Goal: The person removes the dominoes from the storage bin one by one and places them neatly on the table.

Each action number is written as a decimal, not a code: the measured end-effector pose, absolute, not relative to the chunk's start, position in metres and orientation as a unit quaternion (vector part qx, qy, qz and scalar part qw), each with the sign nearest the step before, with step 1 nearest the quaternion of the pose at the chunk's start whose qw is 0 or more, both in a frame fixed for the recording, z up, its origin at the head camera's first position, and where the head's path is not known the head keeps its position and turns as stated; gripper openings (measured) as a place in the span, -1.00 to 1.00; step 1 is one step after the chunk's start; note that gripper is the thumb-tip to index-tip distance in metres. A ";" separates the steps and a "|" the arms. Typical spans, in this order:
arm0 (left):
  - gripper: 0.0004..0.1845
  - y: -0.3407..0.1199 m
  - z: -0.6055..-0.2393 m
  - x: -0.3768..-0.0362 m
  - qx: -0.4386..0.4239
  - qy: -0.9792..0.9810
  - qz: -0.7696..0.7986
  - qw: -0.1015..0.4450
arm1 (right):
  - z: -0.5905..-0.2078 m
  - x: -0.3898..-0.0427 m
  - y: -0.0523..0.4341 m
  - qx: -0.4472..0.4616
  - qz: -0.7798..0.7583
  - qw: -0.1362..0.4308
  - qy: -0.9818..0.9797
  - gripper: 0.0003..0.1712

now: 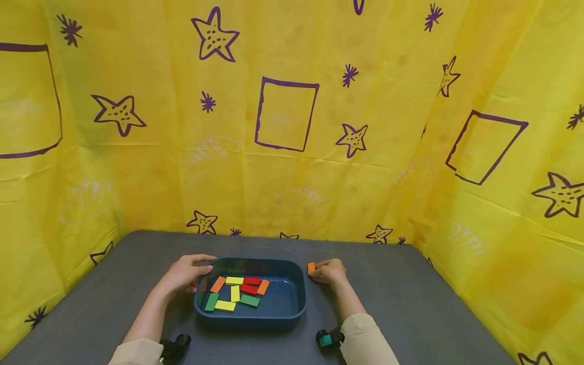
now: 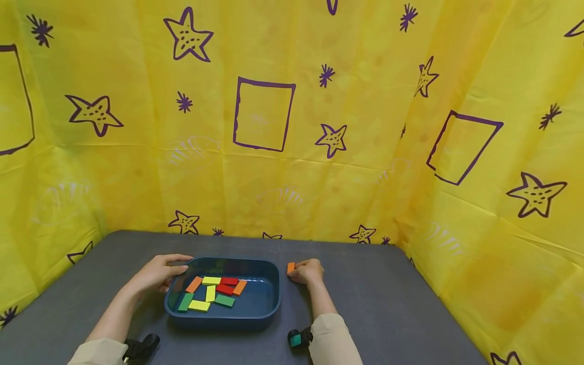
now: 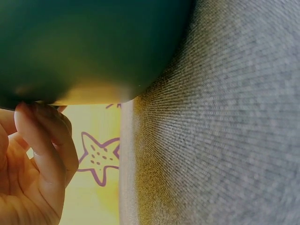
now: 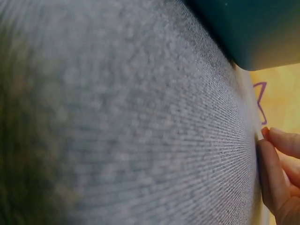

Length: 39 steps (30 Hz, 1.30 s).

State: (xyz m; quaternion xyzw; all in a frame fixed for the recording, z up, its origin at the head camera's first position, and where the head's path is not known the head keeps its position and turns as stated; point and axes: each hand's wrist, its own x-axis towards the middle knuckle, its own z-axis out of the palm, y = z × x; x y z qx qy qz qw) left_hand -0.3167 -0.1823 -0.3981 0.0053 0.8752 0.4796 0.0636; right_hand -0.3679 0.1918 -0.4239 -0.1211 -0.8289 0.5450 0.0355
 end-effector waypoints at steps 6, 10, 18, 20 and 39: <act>-0.51 -0.182 -0.397 -0.316 0.006 0.875 0.479 0.062 | -0.425 -0.368 0.194 -0.118 0.577 0.022 -0.808 -0.59; -0.51 -0.182 -0.398 -0.317 0.008 0.876 0.477 0.063 | -0.426 -0.368 0.194 -0.116 0.593 0.014 -0.797 -0.62; -0.52 -0.181 -0.398 -0.317 0.001 0.878 0.474 0.065 | -0.426 -0.366 0.194 -0.113 0.576 0.021 -0.810 -0.66; -0.52 -0.181 -0.398 -0.316 0.003 0.879 0.472 0.063 | -0.425 -0.365 0.194 -0.112 0.568 0.023 -0.815 -0.67; -0.52 -0.182 -0.399 -0.317 -0.001 0.875 0.480 0.059 | -0.421 -0.367 0.194 -0.128 0.534 0.024 -0.836 -0.75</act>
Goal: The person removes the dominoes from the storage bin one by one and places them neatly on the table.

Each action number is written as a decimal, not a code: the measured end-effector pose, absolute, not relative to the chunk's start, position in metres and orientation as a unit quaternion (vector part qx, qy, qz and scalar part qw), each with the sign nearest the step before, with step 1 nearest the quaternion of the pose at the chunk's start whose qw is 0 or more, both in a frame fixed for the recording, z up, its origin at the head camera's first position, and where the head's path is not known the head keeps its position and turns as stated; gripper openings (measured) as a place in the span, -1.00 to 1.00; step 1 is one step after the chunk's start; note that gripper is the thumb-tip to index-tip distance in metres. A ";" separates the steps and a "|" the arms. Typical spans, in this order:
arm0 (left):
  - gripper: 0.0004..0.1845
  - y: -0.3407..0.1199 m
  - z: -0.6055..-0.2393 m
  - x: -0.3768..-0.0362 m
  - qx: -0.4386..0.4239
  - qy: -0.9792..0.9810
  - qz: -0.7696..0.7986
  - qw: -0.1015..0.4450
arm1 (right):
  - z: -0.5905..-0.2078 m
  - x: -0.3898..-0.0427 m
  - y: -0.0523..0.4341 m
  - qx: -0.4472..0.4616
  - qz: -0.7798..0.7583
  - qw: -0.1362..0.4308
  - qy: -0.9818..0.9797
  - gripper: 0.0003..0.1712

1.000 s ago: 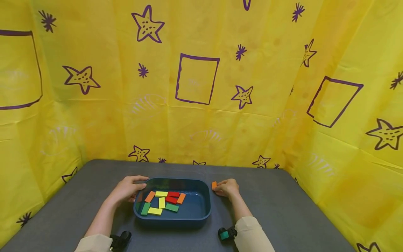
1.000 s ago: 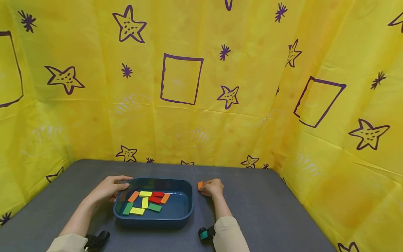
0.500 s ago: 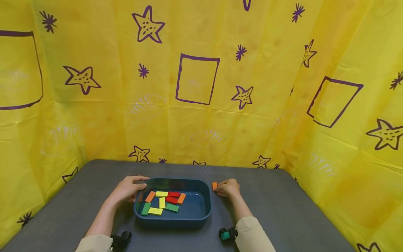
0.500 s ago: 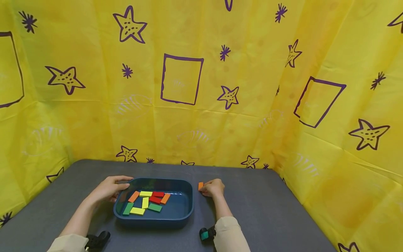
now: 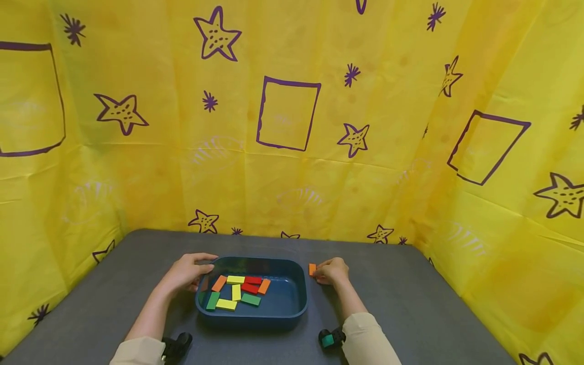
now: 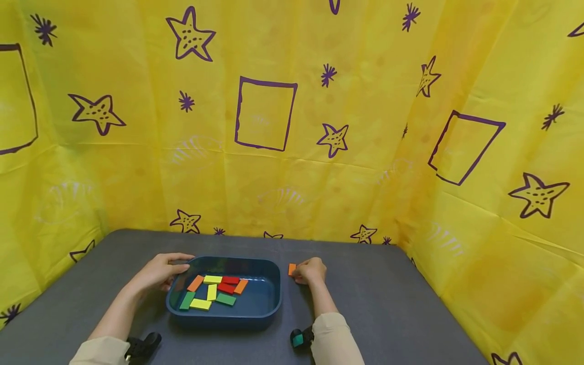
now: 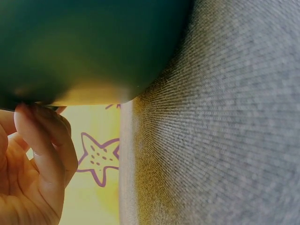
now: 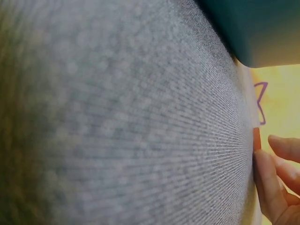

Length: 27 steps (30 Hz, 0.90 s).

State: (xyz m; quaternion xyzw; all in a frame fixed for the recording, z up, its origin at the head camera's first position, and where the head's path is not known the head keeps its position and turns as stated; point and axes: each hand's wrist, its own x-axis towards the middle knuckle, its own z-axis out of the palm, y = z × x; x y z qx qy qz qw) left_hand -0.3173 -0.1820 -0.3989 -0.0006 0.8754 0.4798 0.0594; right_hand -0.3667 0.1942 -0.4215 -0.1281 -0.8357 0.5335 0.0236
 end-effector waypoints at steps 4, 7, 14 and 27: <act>-0.52 -0.183 -0.399 -0.317 -0.002 0.875 0.480 0.061 | -0.419 -0.366 0.193 -0.125 0.536 0.020 -0.835 -0.75; -0.52 -0.183 -0.399 -0.317 -0.001 0.875 0.480 0.062 | -0.417 -0.366 0.193 -0.131 0.533 0.026 -0.835 -0.78; -0.51 -0.182 -0.398 -0.318 0.004 0.875 0.479 0.062 | -0.413 -0.366 0.193 -0.115 0.534 0.042 -0.836 -0.81; -0.50 -0.183 -0.399 -0.318 0.014 0.871 0.488 0.059 | -0.396 -0.363 0.176 -0.072 0.519 0.070 -0.849 -0.74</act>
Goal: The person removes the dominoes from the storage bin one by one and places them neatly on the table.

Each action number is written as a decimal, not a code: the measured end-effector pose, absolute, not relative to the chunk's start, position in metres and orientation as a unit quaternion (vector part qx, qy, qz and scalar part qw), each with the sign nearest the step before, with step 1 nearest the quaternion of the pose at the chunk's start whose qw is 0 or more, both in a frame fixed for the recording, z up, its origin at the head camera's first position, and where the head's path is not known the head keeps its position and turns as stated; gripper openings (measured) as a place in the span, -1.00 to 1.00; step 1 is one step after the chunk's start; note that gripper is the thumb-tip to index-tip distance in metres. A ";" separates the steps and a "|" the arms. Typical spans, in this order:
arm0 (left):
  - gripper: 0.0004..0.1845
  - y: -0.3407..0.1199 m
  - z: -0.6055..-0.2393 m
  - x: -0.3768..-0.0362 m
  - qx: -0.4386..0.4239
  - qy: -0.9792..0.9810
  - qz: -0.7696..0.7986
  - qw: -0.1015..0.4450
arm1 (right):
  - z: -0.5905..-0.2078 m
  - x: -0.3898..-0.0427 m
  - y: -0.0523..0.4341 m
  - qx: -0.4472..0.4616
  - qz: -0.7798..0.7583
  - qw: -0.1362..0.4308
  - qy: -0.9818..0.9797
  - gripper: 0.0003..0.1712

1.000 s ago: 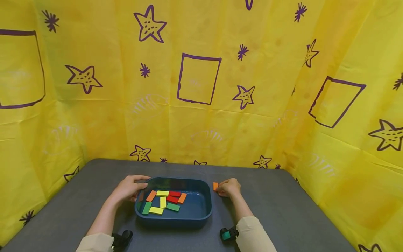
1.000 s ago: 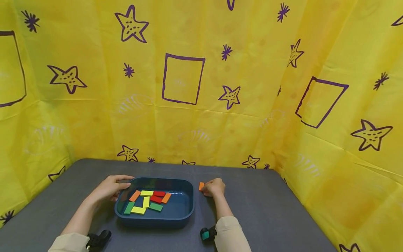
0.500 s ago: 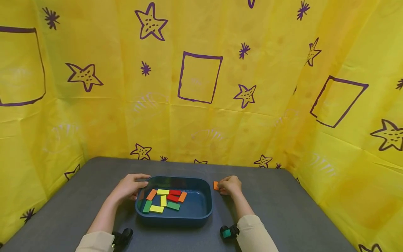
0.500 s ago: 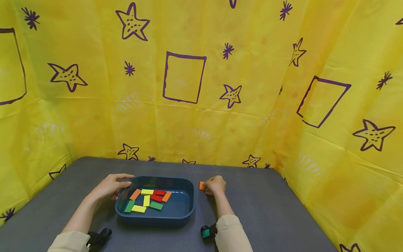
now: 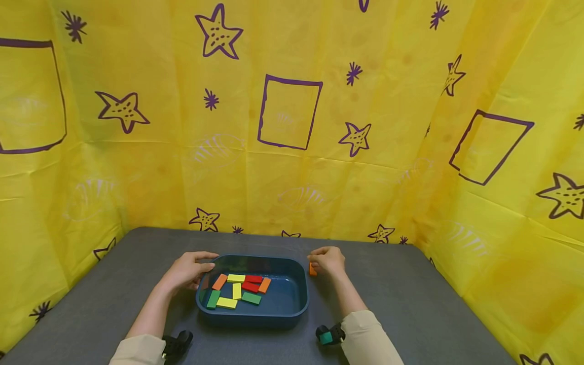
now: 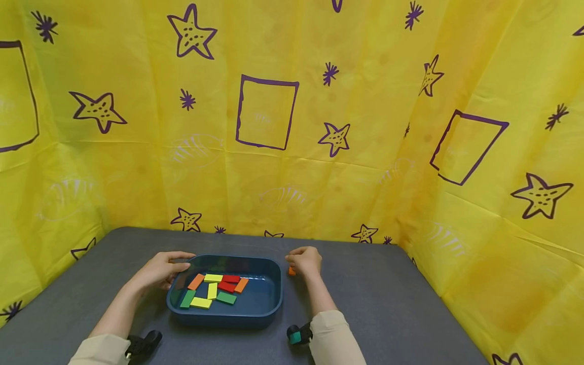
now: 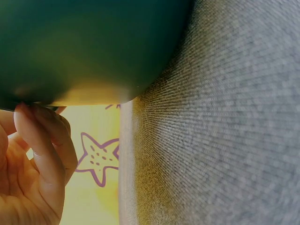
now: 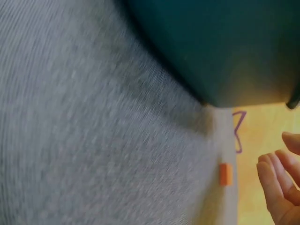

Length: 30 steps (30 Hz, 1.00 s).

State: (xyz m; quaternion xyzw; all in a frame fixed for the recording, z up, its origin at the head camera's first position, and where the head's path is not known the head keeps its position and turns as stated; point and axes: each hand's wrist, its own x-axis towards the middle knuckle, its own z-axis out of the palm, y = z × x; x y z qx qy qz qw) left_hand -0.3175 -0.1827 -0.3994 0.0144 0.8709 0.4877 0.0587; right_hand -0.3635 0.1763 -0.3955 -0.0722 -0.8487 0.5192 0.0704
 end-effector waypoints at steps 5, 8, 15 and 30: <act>-0.50 -0.183 -0.399 -0.318 0.010 0.870 0.489 0.061 | -0.386 -0.362 0.165 -0.053 0.532 0.076 -0.842 -0.74; -0.51 -0.183 -0.399 -0.318 0.010 0.870 0.489 0.064 | -0.381 -0.360 0.159 -0.034 0.536 0.073 -0.840 -0.71; -0.51 -0.183 -0.400 -0.319 0.005 0.870 0.488 0.065 | -0.374 -0.353 0.145 -0.013 0.542 0.070 -0.838 -0.71; -0.51 -0.183 -0.399 -0.317 0.008 0.871 0.487 0.065 | -0.372 -0.341 0.118 0.041 0.555 0.030 -0.830 -0.69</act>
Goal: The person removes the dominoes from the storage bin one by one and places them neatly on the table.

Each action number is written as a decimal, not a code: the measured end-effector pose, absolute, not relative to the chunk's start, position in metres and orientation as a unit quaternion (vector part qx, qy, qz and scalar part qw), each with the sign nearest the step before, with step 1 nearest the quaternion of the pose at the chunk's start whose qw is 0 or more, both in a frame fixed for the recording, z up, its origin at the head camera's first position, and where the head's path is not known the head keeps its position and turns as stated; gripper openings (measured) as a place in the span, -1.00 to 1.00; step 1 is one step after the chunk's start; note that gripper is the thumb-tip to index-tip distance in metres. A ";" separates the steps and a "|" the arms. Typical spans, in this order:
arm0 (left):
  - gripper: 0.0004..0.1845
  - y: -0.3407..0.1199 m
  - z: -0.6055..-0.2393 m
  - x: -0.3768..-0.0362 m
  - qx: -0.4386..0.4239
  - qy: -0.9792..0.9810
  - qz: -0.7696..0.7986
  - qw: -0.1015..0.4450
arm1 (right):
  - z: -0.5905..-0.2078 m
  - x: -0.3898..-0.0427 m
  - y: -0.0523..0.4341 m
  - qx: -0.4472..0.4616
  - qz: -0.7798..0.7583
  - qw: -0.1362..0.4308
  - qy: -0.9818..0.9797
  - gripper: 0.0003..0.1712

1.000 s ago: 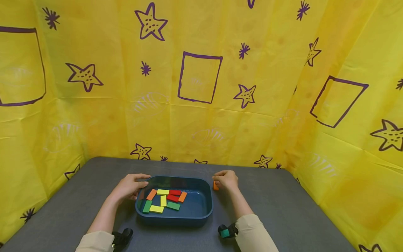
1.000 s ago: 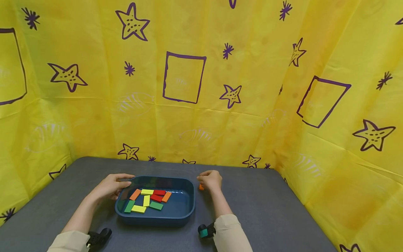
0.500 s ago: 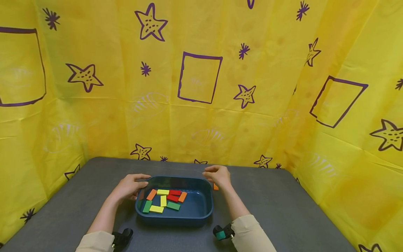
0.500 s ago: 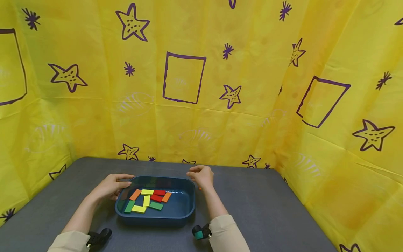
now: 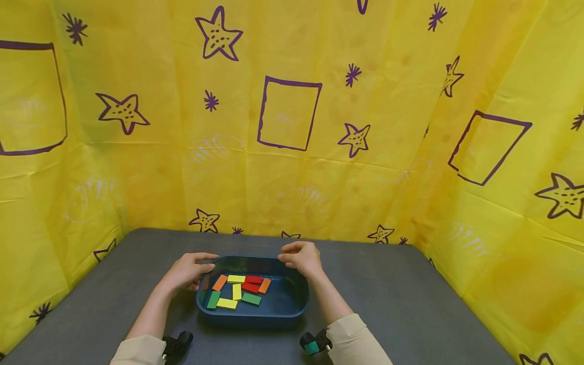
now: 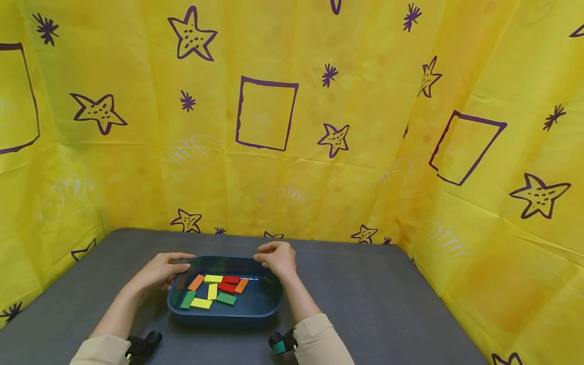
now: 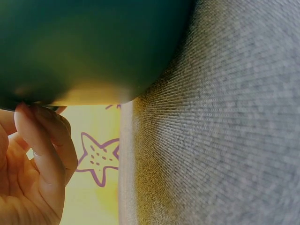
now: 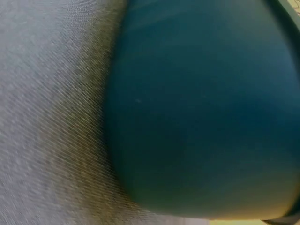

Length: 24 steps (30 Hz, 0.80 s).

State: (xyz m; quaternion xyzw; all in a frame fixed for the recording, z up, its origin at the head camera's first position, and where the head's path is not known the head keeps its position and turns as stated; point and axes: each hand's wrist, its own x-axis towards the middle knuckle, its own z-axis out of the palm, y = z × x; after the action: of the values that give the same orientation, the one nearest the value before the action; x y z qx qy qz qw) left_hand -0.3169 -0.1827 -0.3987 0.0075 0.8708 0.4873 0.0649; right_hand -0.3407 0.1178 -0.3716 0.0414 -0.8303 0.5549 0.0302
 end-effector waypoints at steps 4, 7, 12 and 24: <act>-0.52 -0.182 -0.399 -0.317 0.002 0.870 0.489 0.067 | -0.378 -0.339 0.113 0.062 0.541 0.012 -0.839 -0.68; -0.51 -0.182 -0.399 -0.316 0.004 0.870 0.489 0.067 | -0.383 -0.338 0.110 0.075 0.532 0.001 -0.844 -0.69; -0.51 -0.183 -0.398 -0.316 0.009 0.869 0.491 0.064 | -0.388 -0.337 0.104 0.083 0.526 -0.010 -0.846 -0.70; -0.51 -0.183 -0.398 -0.316 0.005 0.866 0.495 0.063 | -0.397 -0.337 0.095 0.085 0.502 -0.035 -0.860 -0.69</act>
State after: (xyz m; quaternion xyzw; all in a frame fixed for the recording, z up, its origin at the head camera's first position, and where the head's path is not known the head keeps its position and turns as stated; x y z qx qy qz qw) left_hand -0.3160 -0.1826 -0.3978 0.0054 0.8665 0.4952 0.0629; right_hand -0.3371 0.0953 -0.3973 0.0848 -0.8601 0.5018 -0.0348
